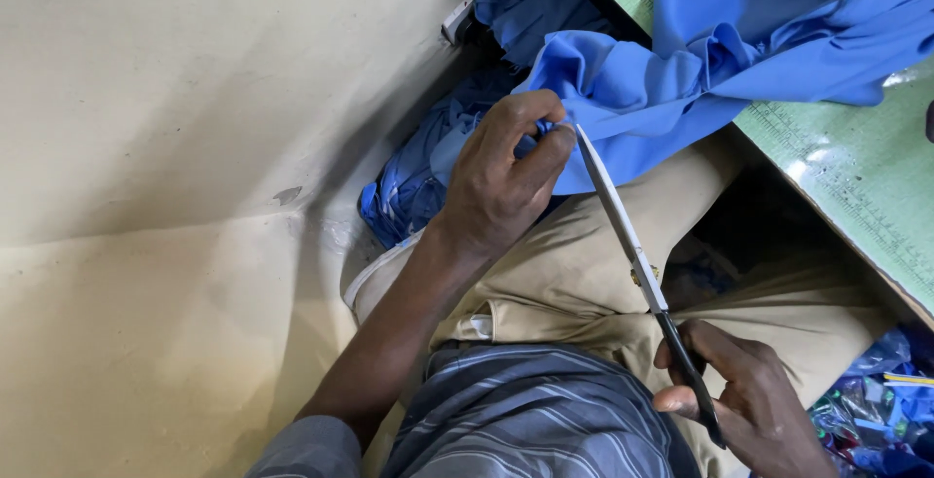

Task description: Cutting blue fabric with large scissors at a sewing workstation

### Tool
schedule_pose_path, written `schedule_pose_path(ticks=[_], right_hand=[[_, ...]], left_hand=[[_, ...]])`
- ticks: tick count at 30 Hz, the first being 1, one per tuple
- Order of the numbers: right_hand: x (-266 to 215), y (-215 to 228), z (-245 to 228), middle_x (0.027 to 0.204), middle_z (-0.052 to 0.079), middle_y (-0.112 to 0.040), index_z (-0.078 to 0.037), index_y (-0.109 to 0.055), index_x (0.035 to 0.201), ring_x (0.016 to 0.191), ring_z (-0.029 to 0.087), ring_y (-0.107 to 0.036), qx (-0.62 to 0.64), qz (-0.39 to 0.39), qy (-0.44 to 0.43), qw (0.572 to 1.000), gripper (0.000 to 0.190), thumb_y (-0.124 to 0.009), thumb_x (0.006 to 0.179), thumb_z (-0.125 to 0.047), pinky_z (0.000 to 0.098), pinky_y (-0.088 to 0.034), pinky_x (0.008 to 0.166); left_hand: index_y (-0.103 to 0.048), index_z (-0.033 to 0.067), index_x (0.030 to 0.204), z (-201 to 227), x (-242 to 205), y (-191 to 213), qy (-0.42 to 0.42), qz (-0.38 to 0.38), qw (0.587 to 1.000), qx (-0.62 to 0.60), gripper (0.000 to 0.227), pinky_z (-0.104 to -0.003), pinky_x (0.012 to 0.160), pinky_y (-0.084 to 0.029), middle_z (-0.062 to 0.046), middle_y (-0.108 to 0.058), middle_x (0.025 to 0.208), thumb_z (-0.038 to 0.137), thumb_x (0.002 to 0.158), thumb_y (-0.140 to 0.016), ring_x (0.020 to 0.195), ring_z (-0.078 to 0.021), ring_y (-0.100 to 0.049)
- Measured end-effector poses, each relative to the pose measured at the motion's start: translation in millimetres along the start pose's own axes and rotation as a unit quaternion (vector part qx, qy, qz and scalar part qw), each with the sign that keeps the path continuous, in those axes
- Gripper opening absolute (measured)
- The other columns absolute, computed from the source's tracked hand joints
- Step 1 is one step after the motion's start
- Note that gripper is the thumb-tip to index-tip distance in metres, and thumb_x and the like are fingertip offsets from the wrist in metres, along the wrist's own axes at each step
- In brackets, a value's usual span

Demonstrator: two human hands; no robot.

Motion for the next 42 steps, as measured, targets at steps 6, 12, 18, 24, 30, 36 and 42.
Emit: schedule_pose_path(ticks=[6, 12, 18, 24, 30, 36, 42], right_hand=[[-3, -4, 3, 0.058, -0.003, -0.059, -0.014, -0.071, 0.070, 0.055, 0.011, -0.053, 0.045, 0.021, 0.041, 0.998, 0.057, -0.062, 0.073, -0.070, 0.0316, -0.039, 0.053], [-16, -12, 10, 0.056, 0.002, -0.053, -0.005, -0.070, 0.069, 0.052, 0.015, -0.044, 0.212, -0.002, 0.031, 0.977, 0.061, -0.067, 0.078, -0.065, 0.0339, -0.031, 0.048], [-31, -32, 39, 0.055, 0.002, -0.059, -0.005, -0.069, 0.080, 0.047, 0.012, -0.055, 0.269, 0.040, 0.059, 0.961, 0.060, -0.065, 0.084, -0.065, 0.0267, -0.044, 0.046], [-40, -47, 34, 0.051, 0.007, -0.058, -0.002, -0.069, 0.083, 0.045, 0.015, -0.055, 0.304, 0.102, -0.029, 0.947, 0.057, -0.065, 0.083, -0.059, 0.0298, -0.041, 0.050], [-35, -46, 30, 0.054, 0.005, -0.062, -0.002, -0.070, 0.087, 0.046, 0.013, -0.059, 0.331, 0.062, 0.027, 0.941, 0.069, -0.060, 0.085, -0.070, 0.0284, -0.045, 0.053], [-29, -34, 9, 0.066, 0.006, -0.069, -0.004, -0.071, 0.096, 0.062, 0.015, -0.062, 0.332, -0.053, 0.064, 0.939, 0.087, -0.048, 0.084, -0.087, 0.0299, -0.046, 0.058], [-19, -35, 7, 0.063, 0.005, -0.066, -0.005, -0.072, 0.096, 0.060, 0.015, -0.060, 0.315, -0.062, 0.081, 0.944, 0.083, -0.048, 0.086, -0.084, 0.0296, -0.046, 0.059]], left_hand=[[-0.059, -0.0008, 0.107, -2, -3, 0, 0.033, 0.022, 0.998, -0.057, 0.030, -0.042, 0.079, -0.059, -0.018, -0.053, 0.113, -0.026, 0.091, -0.065, 0.098, -0.0327, -0.064], [-0.052, 0.0059, 0.096, 0, 14, 9, 0.180, -0.011, 0.963, -0.201, 0.014, -0.043, 0.095, -0.052, -0.008, -0.066, 0.105, -0.005, 0.094, -0.060, 0.109, -0.0291, -0.058], [-0.060, 0.0154, 0.123, -23, -5, -19, 0.296, -0.308, 0.856, -0.290, 0.033, -0.029, 0.068, -0.043, 0.005, -0.046, 0.082, 0.033, 0.095, -0.068, 0.073, -0.0098, -0.047], [-0.062, 0.0049, 0.096, -4, 20, -43, 0.169, -0.255, 0.926, -0.221, 0.012, -0.038, 0.064, -0.041, -0.006, -0.051, 0.087, 0.011, 0.095, -0.072, 0.075, -0.0222, -0.057], [-0.059, 0.0083, 0.091, 7, 26, -56, 0.166, -0.235, 0.918, -0.273, 0.026, -0.037, 0.063, -0.036, -0.003, -0.049, 0.083, 0.029, 0.101, -0.047, 0.071, -0.0162, -0.046], [-0.063, 0.0055, 0.102, 9, 17, -48, 0.157, -0.179, 0.960, -0.146, 0.018, -0.037, 0.066, -0.050, -0.005, -0.057, 0.095, 0.003, 0.091, -0.077, 0.078, -0.0234, -0.062], [-0.058, 0.0044, 0.101, 14, 14, -34, -0.014, -0.133, 0.991, -0.008, 0.034, -0.030, 0.073, -0.064, -0.006, -0.049, 0.096, -0.009, 0.087, -0.085, 0.078, -0.0186, -0.058]])
Point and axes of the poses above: each hand's wrist, its own x-axis towards the middle knuckle, its own y-axis out of the back of the hand, z = x × y, the point moved 1 cm from there along x, towards the middle knuckle
